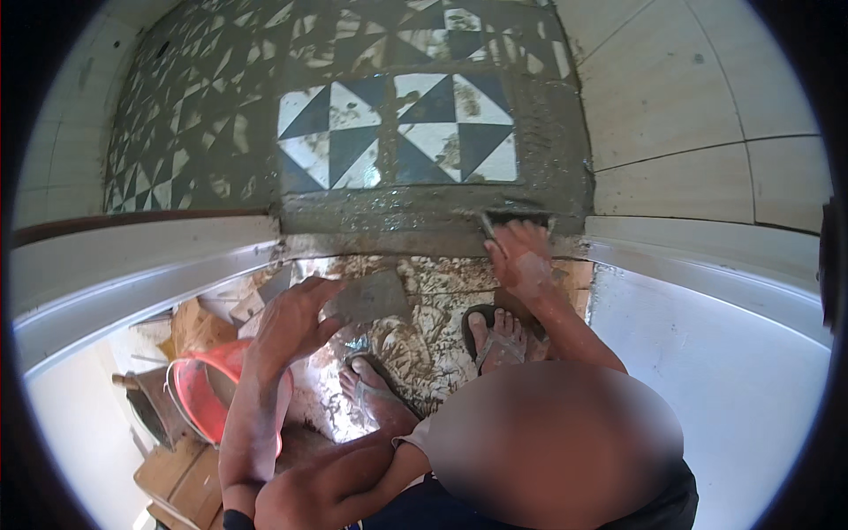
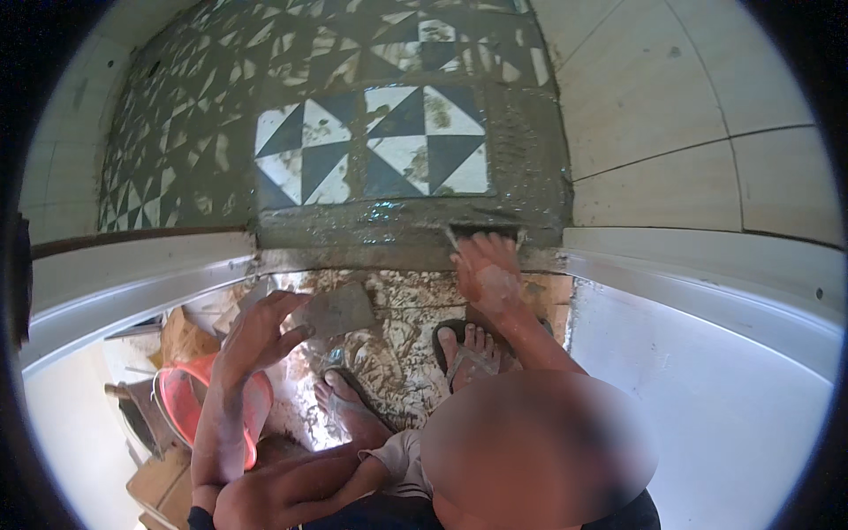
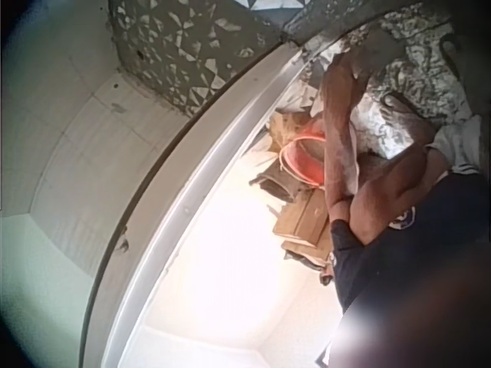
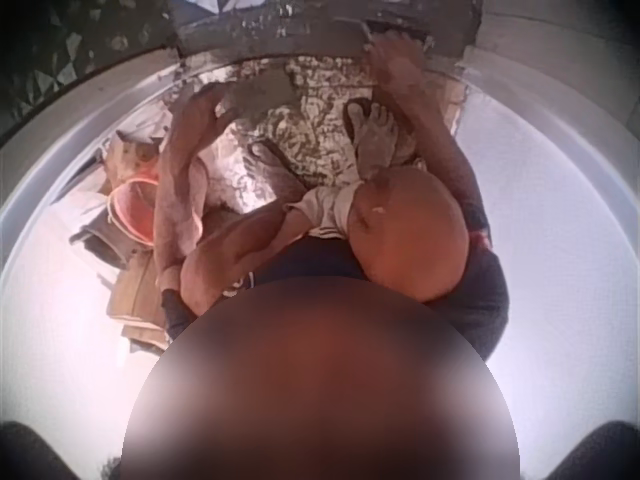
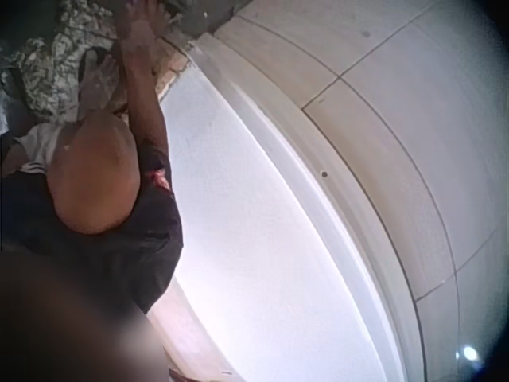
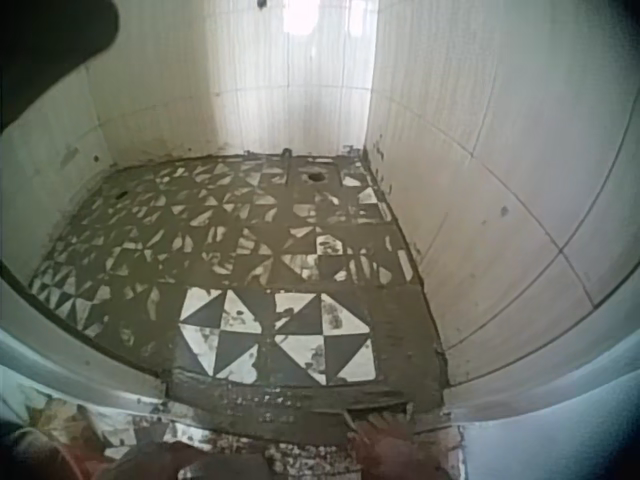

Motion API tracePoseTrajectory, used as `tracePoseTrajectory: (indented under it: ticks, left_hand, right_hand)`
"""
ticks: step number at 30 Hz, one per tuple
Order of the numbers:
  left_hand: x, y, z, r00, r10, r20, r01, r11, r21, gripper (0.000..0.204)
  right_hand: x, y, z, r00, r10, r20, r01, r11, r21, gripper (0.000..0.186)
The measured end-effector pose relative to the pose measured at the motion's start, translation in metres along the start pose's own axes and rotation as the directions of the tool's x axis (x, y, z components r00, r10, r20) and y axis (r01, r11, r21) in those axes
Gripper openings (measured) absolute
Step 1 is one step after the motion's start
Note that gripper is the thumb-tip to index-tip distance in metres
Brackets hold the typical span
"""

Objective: Applying mortar, cutting a tile, and setting it into the floor pattern.

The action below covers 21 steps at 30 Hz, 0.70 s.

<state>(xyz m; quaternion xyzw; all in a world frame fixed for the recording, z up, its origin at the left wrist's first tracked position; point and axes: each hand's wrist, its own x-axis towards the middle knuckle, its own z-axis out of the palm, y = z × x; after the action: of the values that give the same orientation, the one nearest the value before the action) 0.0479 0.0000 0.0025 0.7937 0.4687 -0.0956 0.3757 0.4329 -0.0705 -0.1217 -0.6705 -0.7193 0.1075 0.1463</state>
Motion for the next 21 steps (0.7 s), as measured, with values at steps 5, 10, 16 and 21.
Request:
tracePoseTrajectory:
  ticks: [5,10,16,21]
  left_hand:
    - [0.003,-0.003,0.005,0.999,0.048,-0.005,-0.048,0.998,0.026,0.052]
    - [0.001,-0.002,0.008,0.998,0.067,-0.018,-0.065,0.995,0.080,0.052]
    - [-0.011,-0.010,0.009,0.995,0.064,-0.074,-0.060,0.996,0.060,0.055]
    - [-0.021,-0.021,0.011,0.996,0.041,-0.073,-0.037,0.998,0.055,0.054]
  right_hand:
    - [0.024,-0.018,0.006,0.994,-0.058,-0.090,0.065,0.995,0.075,0.018]
    - [0.049,-0.048,0.036,0.980,-0.173,-0.100,0.179,0.982,0.058,0.024]
    - [0.060,-0.080,0.054,0.981,-0.182,-0.061,0.186,0.980,0.065,0.024]
    - [0.068,-0.090,0.057,0.978,-0.203,0.035,0.201,0.978,0.047,0.025]
